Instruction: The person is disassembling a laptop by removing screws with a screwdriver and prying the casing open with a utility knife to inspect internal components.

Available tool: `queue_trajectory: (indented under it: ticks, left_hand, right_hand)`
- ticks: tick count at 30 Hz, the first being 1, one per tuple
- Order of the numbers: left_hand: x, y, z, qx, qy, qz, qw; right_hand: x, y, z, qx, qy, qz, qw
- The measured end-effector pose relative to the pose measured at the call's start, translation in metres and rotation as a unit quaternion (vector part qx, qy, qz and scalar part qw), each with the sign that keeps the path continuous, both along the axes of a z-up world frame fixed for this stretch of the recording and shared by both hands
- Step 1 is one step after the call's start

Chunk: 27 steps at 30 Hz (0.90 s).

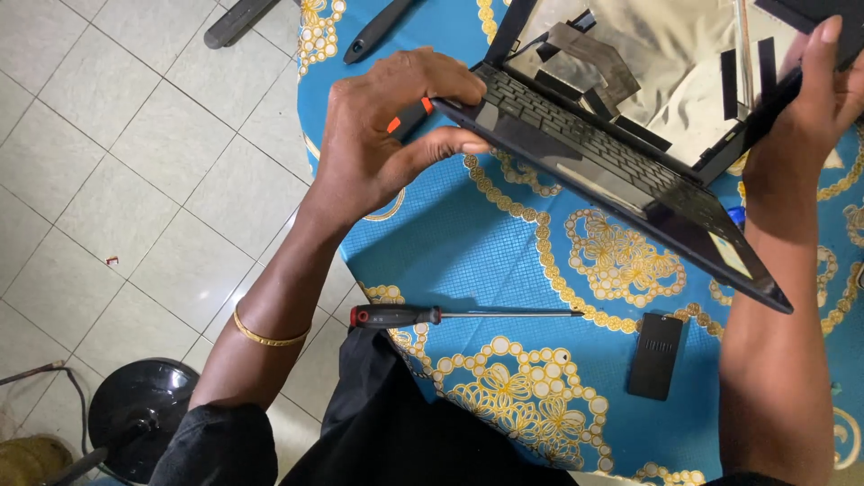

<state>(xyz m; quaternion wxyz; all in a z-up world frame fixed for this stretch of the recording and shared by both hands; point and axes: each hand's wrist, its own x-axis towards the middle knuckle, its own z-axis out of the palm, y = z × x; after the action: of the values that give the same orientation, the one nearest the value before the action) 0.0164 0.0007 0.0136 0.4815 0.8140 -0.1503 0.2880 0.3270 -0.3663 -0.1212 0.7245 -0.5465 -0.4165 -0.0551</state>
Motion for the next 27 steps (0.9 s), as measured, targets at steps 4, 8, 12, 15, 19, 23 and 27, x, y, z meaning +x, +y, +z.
queue_trajectory:
  ticks: [4, 8, 12, 15, 19, 23, 27]
  left_hand:
    - [0.009, 0.003, 0.005, 0.034, -0.018, -0.004, 0.999]
    - [0.015, 0.003, 0.005, 0.039, -0.022, 0.013, 0.999]
    - [0.024, -0.003, 0.008, 0.049, -0.014, 0.058, 0.997]
    - [0.033, -0.006, 0.005, 0.06, -0.03, 0.089, 0.994]
    - [0.04, -0.008, 0.01, 0.057, -0.049, 0.098, 0.992]
    - [0.053, -0.011, 0.004, 0.07, -0.062, 0.132, 0.987]
    - [0.065, -0.011, -0.004, 0.077, -0.072, 0.173, 0.979]
  right_hand:
    - [-0.023, -0.002, 0.032, -0.085, 0.133, -0.172, 0.972]
    - [-0.022, -0.022, 0.038, -0.135, 0.004, -0.129, 0.982]
    - [-0.02, -0.05, 0.037, -0.218, 0.078, -0.12, 0.965]
    - [-0.001, -0.083, 0.015, -0.207, 0.224, -0.151, 0.94]
    - [-0.002, -0.114, 0.003, -0.225, 0.218, -0.111, 0.943]
    - [-0.067, -0.067, 0.065, -0.205, 0.154, -0.085, 0.963]
    - [-0.111, -0.031, 0.099, -0.159, 0.001, -0.052, 0.986]
